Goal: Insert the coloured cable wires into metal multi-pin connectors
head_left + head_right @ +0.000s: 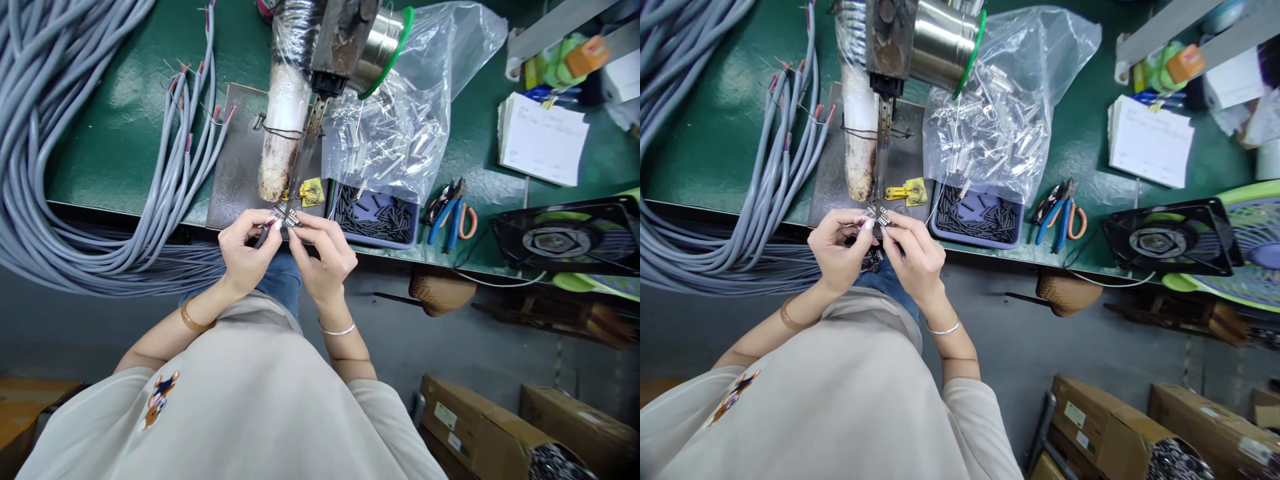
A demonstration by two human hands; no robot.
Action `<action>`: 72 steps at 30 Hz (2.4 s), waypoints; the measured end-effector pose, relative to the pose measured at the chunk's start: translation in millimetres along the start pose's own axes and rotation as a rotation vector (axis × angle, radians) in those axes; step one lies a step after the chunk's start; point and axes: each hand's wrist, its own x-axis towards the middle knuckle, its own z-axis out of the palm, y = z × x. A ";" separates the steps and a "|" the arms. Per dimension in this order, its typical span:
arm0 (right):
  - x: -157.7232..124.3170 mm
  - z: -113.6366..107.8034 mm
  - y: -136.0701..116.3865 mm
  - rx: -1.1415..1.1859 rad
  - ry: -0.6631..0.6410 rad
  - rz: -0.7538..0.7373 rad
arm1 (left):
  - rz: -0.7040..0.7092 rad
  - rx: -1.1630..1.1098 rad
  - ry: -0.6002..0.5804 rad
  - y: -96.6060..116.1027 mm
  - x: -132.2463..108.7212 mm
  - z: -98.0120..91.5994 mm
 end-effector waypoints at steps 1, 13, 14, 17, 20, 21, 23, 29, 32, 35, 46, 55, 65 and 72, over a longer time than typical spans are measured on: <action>-0.5 0.1 0.2 -0.008 0.002 -0.013 | -0.012 -0.011 -0.005 0.0 -0.2 -0.7; -7.4 1.3 1.4 0.065 0.017 0.099 | -0.171 -0.160 -0.089 9.4 -6.2 -7.2; -7.2 1.2 0.8 0.093 0.020 0.146 | -0.165 -0.164 -0.100 10.3 -6.5 -8.0; -6.5 0.9 -0.3 0.117 0.009 0.153 | -0.151 -0.143 -0.102 9.0 -7.0 -9.7; -5.9 1.2 -0.1 0.080 -0.010 0.058 | -0.139 -0.108 -0.082 4.8 -6.1 -9.8; -5.6 1.4 0.1 0.066 -0.018 0.034 | -0.133 -0.100 -0.076 3.7 -5.3 -9.4; -4.7 2.0 0.4 0.046 -0.024 0.009 | -0.125 -0.091 -0.067 2.5 -3.1 -8.6; 0.0 4.4 0.9 0.036 0.008 0.030 | -0.101 -0.074 -0.079 4.1 2.3 -6.4; 1.2 5.6 1.2 0.033 0.015 0.031 | -0.103 -0.057 -0.079 4.0 2.6 -5.7; 1.8 6.4 0.8 0.016 0.027 0.022 | -0.091 -0.052 -0.073 4.5 3.1 -5.7; -1.7 2.5 0.4 -0.128 -0.033 -0.106 | -0.225 -0.069 -0.147 11.9 5.1 -11.0; -4.4 -3.0 0.6 0.079 -0.058 0.159 | -0.408 -0.332 -0.249 20.4 4.6 -17.9; -13.3 -19.3 -5.3 0.120 0.258 0.177 | -0.471 -0.345 -0.228 18.9 4.2 -22.7; -13.9 -1.3 -5.3 0.066 -0.060 0.135 | -0.367 -0.301 -0.194 19.3 4.9 -20.1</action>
